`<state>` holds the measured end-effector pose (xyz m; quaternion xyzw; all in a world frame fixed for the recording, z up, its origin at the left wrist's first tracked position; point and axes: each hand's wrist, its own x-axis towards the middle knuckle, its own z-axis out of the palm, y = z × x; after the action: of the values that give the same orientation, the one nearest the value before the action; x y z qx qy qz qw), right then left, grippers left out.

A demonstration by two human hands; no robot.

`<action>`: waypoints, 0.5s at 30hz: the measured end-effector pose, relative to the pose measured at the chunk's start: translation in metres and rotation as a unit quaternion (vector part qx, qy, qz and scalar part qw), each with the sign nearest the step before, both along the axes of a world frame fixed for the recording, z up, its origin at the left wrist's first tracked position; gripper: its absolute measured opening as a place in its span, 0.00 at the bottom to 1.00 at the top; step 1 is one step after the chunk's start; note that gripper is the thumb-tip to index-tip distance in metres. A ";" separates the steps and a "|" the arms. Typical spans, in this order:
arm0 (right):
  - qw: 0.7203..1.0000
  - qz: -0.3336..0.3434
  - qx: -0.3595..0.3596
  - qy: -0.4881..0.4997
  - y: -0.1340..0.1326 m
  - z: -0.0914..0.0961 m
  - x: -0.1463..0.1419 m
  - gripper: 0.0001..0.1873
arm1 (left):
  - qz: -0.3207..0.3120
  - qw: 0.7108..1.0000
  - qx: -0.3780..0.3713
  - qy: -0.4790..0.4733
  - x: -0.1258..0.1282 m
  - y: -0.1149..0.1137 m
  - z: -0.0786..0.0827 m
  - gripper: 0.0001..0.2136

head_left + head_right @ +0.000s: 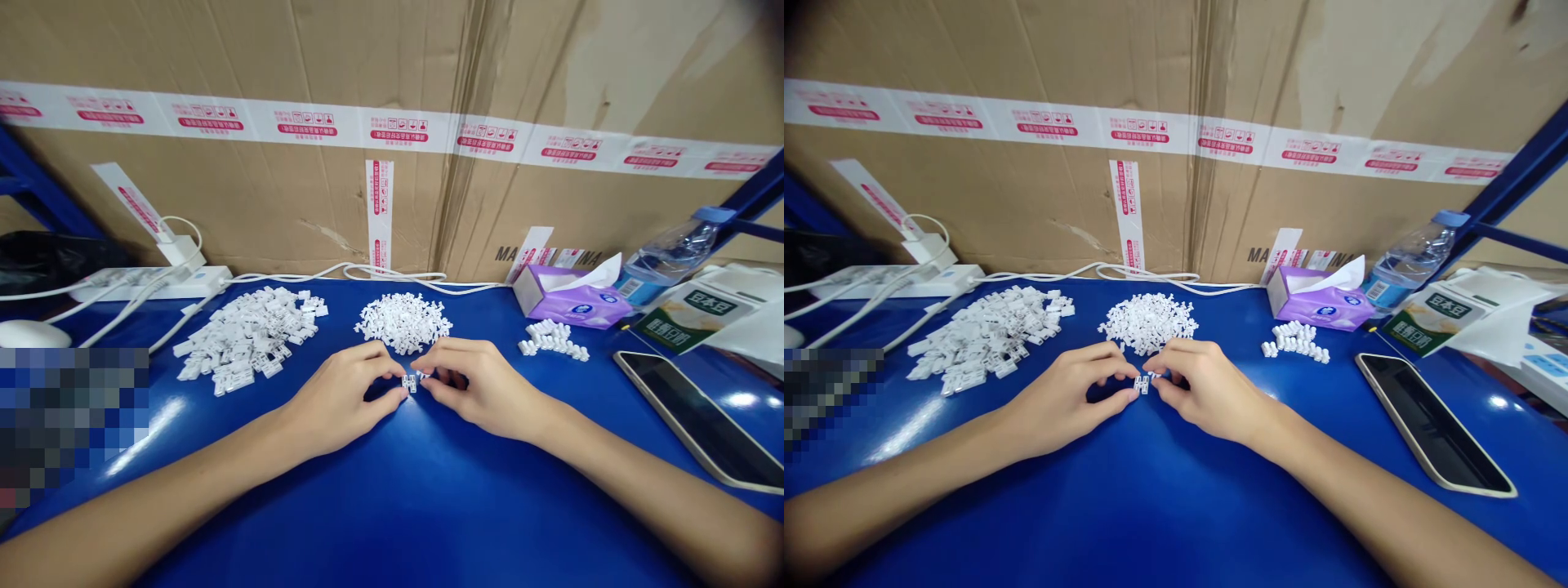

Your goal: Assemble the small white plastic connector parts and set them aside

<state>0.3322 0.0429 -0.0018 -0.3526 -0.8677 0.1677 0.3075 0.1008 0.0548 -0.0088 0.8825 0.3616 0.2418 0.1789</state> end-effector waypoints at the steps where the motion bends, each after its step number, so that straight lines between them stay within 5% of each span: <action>1: 1.000 0.001 -0.006 -0.006 -0.001 0.000 0.000 0.10 | -0.001 1.000 0.001 -0.001 0.000 0.000 0.000 0.06; 15: 0.996 -0.035 -0.080 -0.010 -0.005 0.002 -0.008 0.08 | -0.016 1.000 0.000 0.008 0.001 -0.001 0.003 0.06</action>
<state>0.3247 0.0383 0.0003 -0.4080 -0.8417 0.2217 0.2755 0.1013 0.0536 -0.0053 0.8901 0.3488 0.2321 0.1794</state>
